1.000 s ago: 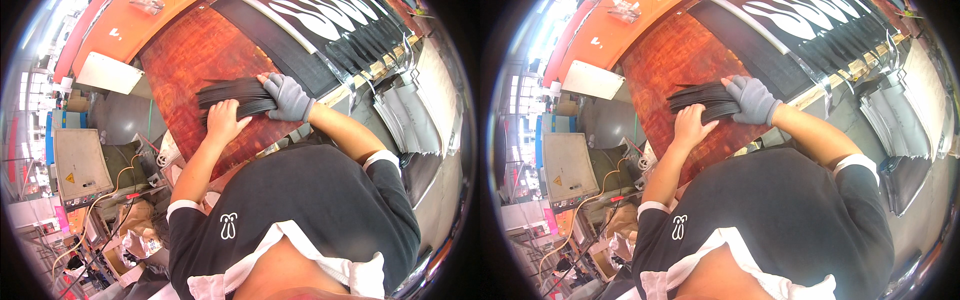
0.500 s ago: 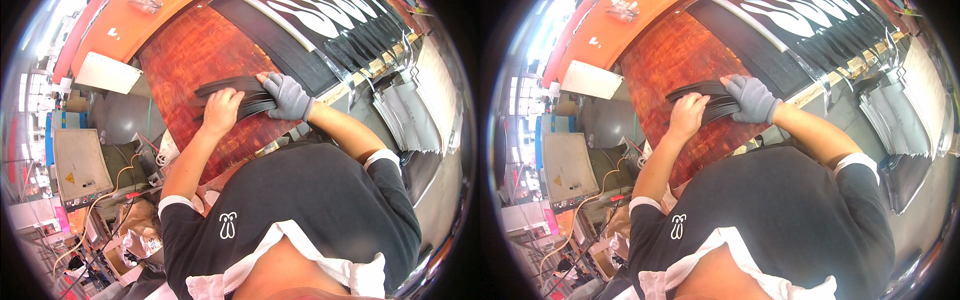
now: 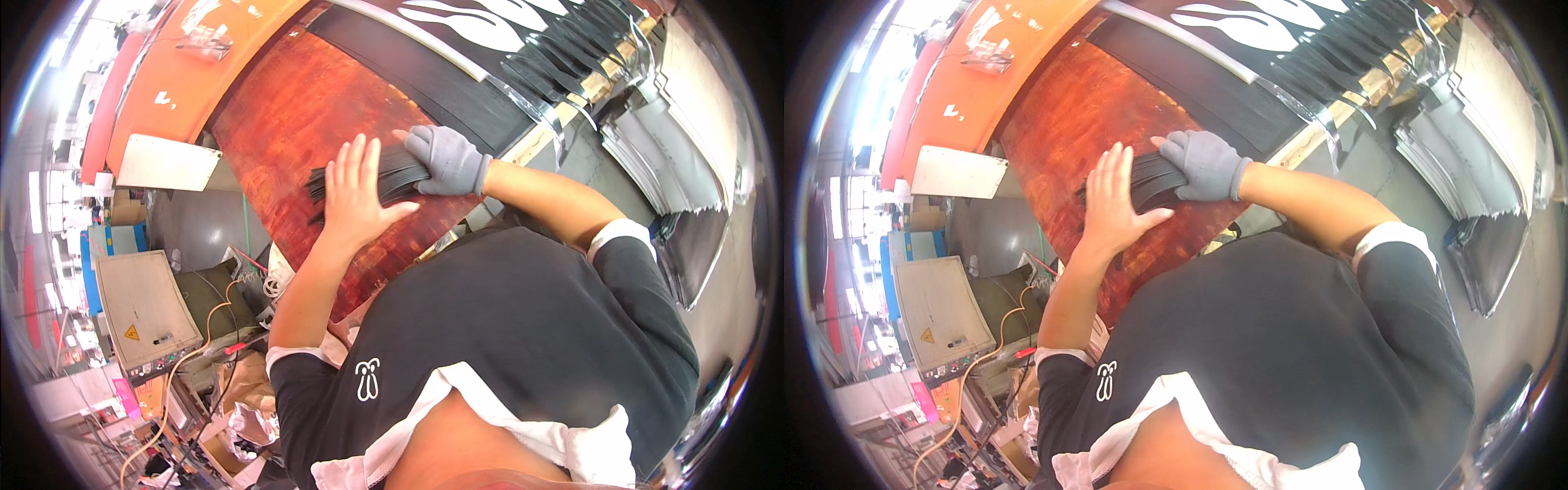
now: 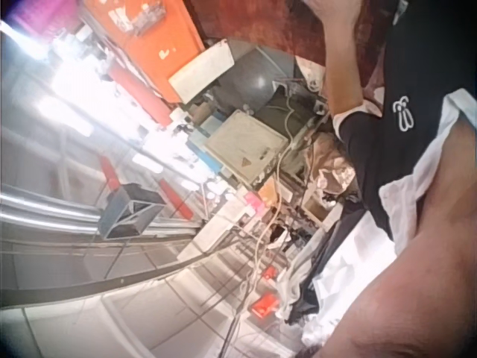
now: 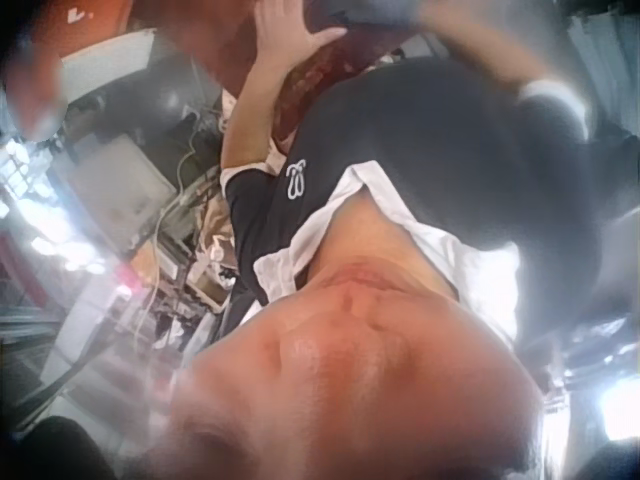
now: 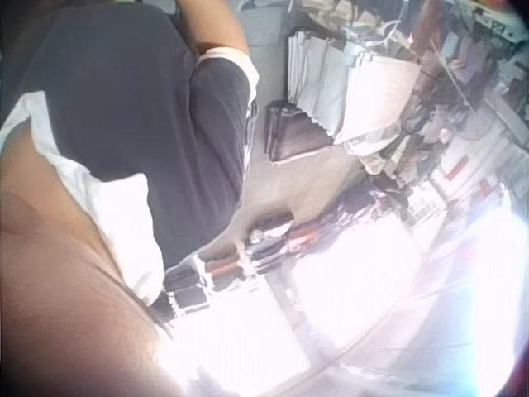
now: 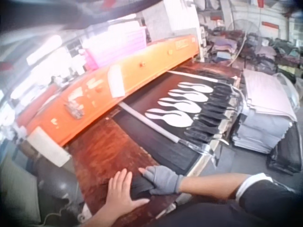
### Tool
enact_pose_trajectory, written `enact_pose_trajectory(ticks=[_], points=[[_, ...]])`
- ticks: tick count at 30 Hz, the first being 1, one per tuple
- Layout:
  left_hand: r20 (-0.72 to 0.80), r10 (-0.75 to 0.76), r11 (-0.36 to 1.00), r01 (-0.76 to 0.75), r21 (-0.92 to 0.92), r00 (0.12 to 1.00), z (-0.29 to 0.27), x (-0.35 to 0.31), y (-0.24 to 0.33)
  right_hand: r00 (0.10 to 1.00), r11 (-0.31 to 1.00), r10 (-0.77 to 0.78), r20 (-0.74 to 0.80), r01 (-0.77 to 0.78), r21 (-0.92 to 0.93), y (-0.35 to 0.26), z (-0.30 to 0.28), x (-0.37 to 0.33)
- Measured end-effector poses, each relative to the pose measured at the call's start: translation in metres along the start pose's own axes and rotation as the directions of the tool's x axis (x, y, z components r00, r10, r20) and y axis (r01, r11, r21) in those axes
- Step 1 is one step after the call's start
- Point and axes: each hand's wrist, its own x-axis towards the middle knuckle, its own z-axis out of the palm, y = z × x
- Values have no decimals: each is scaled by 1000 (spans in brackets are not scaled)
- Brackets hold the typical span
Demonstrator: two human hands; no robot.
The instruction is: The person gathers black shoe insole parts on a wooden table, aligns them into a neat stack, and places the stack into a clear plastic bag. They then seal the bag and set it aside on the table.
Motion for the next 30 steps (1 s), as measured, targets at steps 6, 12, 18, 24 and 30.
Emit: enact_pose_trajectory(ticks=[6,12,18,24,30], points=[[220,-33,999,41,-31,975,32,20,-18,921,791,381,-76,-282,544,25,-23,-27],[205,-26,994,48,-102,978,36,18,-18,701,596,699,144,-682,424,25,17,-26],[305,-88,986,126,-107,948,26,24,-16,464,-326,819,338,-109,939,36,27,-26],[292,-34,995,58,-76,956,23,21,-21,690,404,722,43,-471,784,15,23,-17],[307,-9,985,62,-164,952,25,30,-20,667,344,735,119,-518,783,32,27,-23]])
